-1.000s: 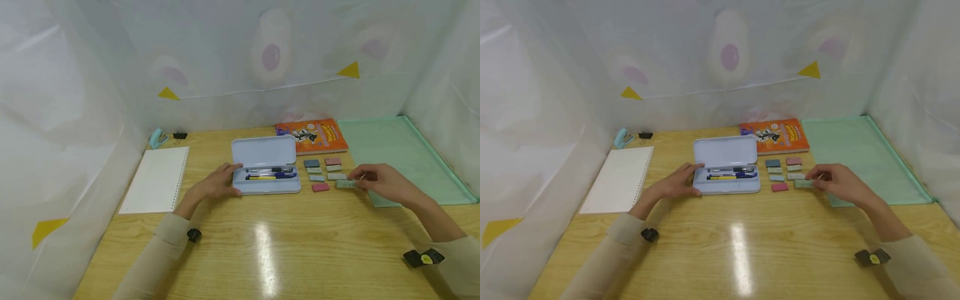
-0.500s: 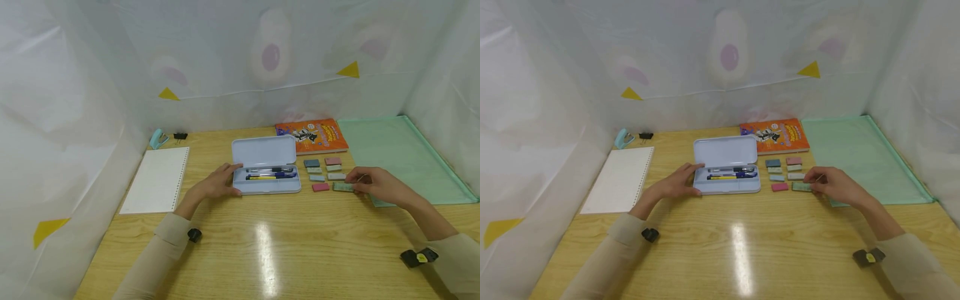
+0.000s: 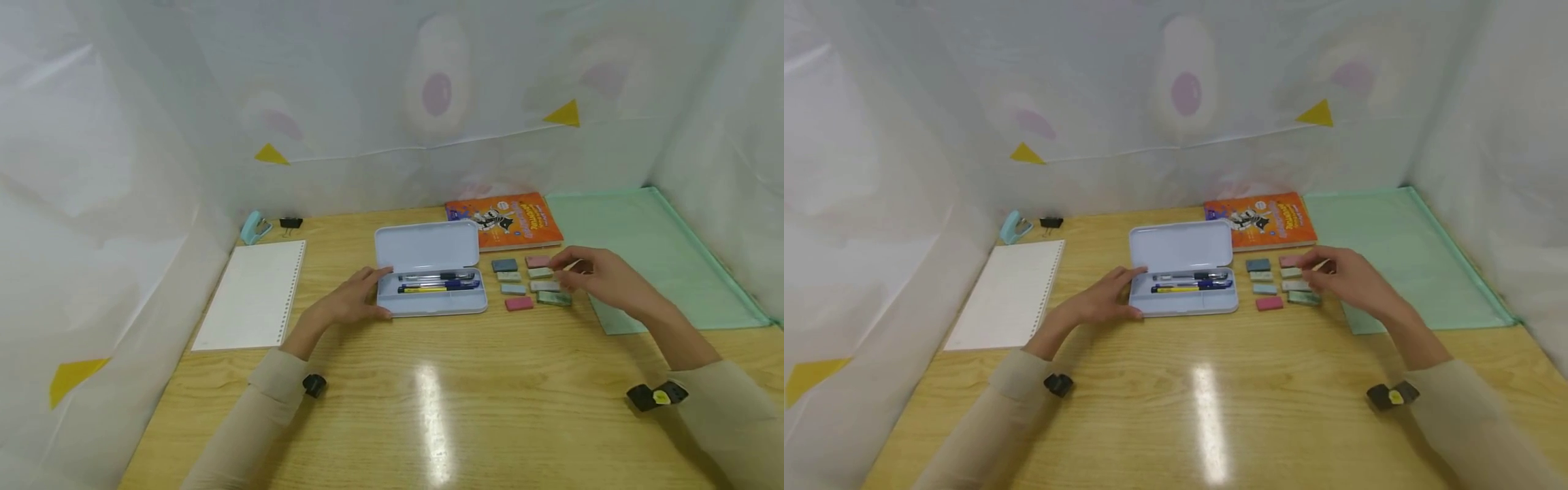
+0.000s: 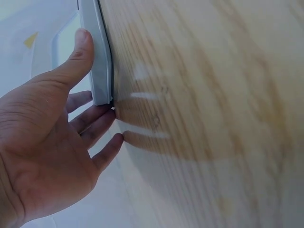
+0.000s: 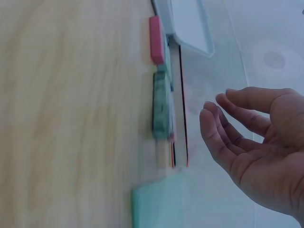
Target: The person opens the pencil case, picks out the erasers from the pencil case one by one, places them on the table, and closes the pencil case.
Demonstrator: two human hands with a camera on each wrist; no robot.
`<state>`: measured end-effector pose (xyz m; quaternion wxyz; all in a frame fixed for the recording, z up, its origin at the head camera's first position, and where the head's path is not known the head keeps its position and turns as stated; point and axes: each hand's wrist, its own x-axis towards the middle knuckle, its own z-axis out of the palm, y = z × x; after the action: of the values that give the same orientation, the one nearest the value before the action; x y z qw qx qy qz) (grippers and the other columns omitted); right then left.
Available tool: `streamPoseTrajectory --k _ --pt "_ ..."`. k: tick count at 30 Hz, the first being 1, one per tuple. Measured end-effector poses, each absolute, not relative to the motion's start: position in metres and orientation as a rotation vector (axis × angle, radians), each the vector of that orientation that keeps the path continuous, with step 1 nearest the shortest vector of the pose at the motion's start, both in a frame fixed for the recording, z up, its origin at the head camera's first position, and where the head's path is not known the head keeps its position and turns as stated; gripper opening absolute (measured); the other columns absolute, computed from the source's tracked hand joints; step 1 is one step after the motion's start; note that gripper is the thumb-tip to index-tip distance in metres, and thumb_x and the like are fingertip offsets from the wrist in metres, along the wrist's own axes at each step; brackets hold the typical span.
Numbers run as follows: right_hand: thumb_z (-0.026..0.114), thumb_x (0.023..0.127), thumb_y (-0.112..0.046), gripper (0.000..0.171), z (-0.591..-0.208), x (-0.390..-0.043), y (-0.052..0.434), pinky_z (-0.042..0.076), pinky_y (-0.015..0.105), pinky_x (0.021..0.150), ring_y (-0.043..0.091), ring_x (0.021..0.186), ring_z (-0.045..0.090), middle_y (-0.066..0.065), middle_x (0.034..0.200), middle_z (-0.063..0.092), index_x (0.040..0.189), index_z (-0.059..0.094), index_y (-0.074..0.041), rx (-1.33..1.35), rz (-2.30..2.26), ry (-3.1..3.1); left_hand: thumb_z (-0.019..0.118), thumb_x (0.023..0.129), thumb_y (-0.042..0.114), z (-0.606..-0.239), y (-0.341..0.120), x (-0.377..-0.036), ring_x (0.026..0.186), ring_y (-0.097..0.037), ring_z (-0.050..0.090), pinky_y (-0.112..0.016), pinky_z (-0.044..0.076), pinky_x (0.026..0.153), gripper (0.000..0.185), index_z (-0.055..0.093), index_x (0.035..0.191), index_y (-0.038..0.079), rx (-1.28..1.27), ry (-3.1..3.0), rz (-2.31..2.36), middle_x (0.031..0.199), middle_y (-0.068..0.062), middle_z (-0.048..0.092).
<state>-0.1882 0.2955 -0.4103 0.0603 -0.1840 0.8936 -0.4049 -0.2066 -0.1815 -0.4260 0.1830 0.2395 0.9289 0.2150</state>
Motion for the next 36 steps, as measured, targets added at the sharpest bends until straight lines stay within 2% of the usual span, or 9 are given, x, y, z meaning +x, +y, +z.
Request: streamPoseTrajectory --k 8,13,16,18,21,26,29,33,36 --pt "0.055 0.110 -0.022 0.038 -0.407 -0.218 0.246 0.060 0.031 0.081 0.020 0.100 0.068 0.024 0.122 0.065 0.138 0.057 0.004 -0.551 -1.483 2.590 0.071 0.098 0.045 -0.425 -0.183 -0.202 0.156 -0.036 0.025 -0.054 0.027 0.124 0.090 0.018 0.168 0.022 0.659 2.620 0.666 0.170 -0.017 0.022" --pt "0.054 0.110 -0.023 0.043 -0.410 -0.236 0.216 0.058 0.037 0.092 0.027 0.112 0.066 0.028 0.131 0.061 0.143 0.051 0.005 -0.505 -1.635 2.517 0.078 0.095 0.036 -0.426 -0.184 -0.200 0.145 -0.035 0.044 -0.051 0.039 0.118 0.082 0.035 0.159 0.009 0.586 2.716 0.762 0.158 -0.020 0.042" --pt "0.051 0.112 -0.025 0.049 -0.411 -0.245 0.200 0.050 0.047 0.107 0.038 0.127 0.057 0.029 0.144 0.052 0.149 0.045 0.005 -0.441 -1.705 2.450 0.083 0.091 0.034 -0.426 -0.185 -0.201 0.138 -0.034 0.051 -0.049 0.043 0.115 0.080 0.041 0.151 0.002 0.501 2.741 0.832 0.149 -0.020 0.051" --pt "0.047 0.112 -0.026 0.052 -0.411 -0.250 0.191 0.042 0.053 0.114 0.043 0.136 0.048 0.029 0.151 0.046 0.152 0.040 0.006 -0.394 -1.747 2.396 0.086 0.087 0.036 -0.427 -0.187 -0.202 0.136 -0.034 0.051 -0.049 0.042 0.115 0.085 0.042 0.151 0.000 0.483 2.733 0.820 0.147 -0.020 0.051" --pt "0.045 0.113 -0.029 0.056 -0.413 -0.257 0.178 0.034 0.054 0.120 0.045 0.142 0.042 0.029 0.156 0.041 0.156 0.035 0.006 -0.287 -1.841 2.290 0.089 0.083 0.039 -0.428 -0.190 -0.204 0.131 -0.032 0.051 -0.048 0.042 0.115 0.091 0.044 0.153 0.002 0.510 2.712 0.771 0.145 -0.018 0.049" --pt "0.039 0.113 -0.034 0.059 -0.415 -0.262 0.164 0.034 0.049 0.121 0.035 0.133 0.052 0.026 0.148 0.048 0.156 0.035 0.008 -0.143 -2.023 2.128 0.090 0.081 0.038 -0.430 -0.192 -0.208 0.116 -0.026 0.050 -0.043 0.046 0.103 0.090 0.045 0.154 0.009 0.558 2.660 0.751 0.138 -0.013 0.047" --pt "0.038 0.114 -0.035 0.058 -0.415 -0.260 0.162 0.039 0.044 0.117 0.024 0.122 0.058 0.015 0.135 0.058 0.151 0.042 0.009 -0.139 -2.094 2.090 0.090 0.082 0.037 -0.430 -0.191 -0.209 0.111 -0.026 0.048 -0.041 0.047 0.096 0.091 0.044 0.154 0.008 0.581 2.633 0.759 0.137 -0.013 0.045" --pt "0.042 0.113 -0.039 0.056 -0.416 -0.255 0.165 0.042 0.043 0.113 0.016 0.113 0.062 -0.002 0.118 0.068 0.144 0.054 0.005 -0.170 -2.114 2.068 0.090 0.083 0.034 -0.429 -0.192 -0.209 0.113 -0.026 0.048 -0.041 0.047 0.099 0.090 0.042 0.153 0.005 0.606 2.625 0.768 0.139 -0.015 0.045" --pt "0.045 0.111 -0.043 0.055 -0.418 -0.251 0.168 0.040 0.047 0.116 0.017 0.116 0.064 -0.004 0.118 0.071 0.140 0.060 0.001 -0.228 -2.070 2.076 0.090 0.083 0.032 -0.428 -0.193 -0.210 0.119 -0.027 0.048 -0.044 0.045 0.104 0.090 0.042 0.153 0.003 0.617 2.621 0.772 0.142 -0.017 0.045"
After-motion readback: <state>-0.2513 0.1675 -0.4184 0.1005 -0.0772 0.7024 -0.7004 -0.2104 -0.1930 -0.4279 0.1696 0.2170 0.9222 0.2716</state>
